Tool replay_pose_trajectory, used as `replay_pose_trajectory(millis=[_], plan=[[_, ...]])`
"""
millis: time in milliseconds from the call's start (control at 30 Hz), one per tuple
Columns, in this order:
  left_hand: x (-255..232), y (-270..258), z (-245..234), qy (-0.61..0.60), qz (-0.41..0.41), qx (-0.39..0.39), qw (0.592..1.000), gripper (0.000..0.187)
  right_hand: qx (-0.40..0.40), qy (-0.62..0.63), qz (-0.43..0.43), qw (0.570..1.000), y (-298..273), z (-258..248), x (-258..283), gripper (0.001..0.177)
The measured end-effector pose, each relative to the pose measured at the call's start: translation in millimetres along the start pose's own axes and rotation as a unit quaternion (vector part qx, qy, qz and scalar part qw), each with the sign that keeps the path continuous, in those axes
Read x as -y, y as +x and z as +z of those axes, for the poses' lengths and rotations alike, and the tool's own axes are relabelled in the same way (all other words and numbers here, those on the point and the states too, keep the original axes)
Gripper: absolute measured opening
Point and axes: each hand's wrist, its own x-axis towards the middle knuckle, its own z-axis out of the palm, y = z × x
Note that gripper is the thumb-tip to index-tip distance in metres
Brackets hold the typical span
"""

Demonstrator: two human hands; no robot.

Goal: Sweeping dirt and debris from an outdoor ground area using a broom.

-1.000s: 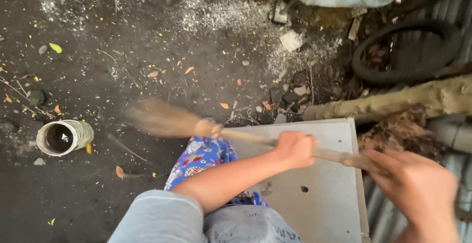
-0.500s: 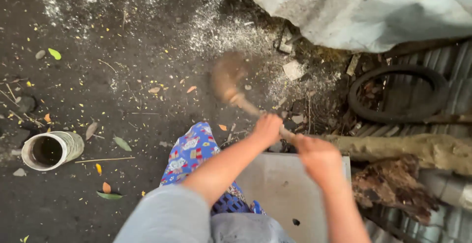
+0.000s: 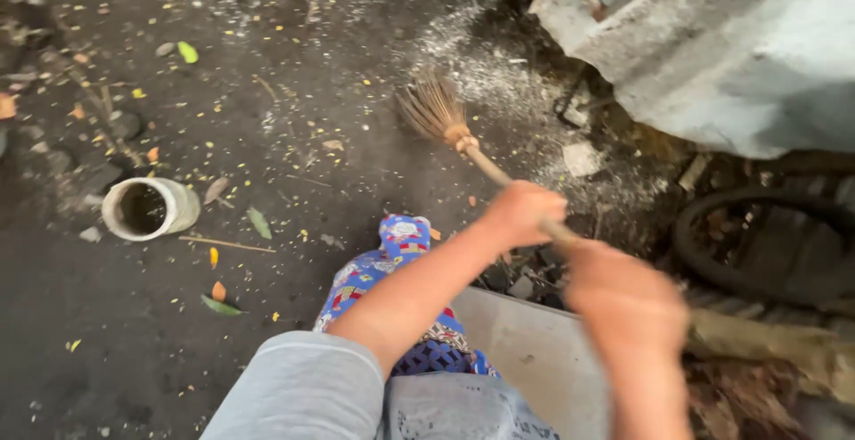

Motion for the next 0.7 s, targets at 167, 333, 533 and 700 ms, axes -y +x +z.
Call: replay_pose_trajectory(millis=[167, 333, 533, 700], plan=[[12.4, -169.6, -26.3, 0.062, -0.235, 0.044, 0.969, 0.018, -0.236, 0.073, -0.263, 0.932, -3.0, 68.9, 74.0, 0.014], [-81.1, -206.9, -13.0, 0.077, -0.434, 0.124, 0.889, 0.02, -0.155, 0.275, -0.276, 0.908, -54.7, 83.9, 31.8, 0.032], [-221.1, -154.9, 16.1, 0.003, -0.301, 0.193, 0.934, 0.032, -0.052, 0.185, -0.078, 0.978, -211.2, 12.1, -52.5, 0.053], [-294.1, -139.9, 51.5, -0.187, -0.139, 0.091, 0.968, 0.032, 0.126, -0.062, -0.109, 0.984, -333.6, 35.7, -90.3, 0.046]])
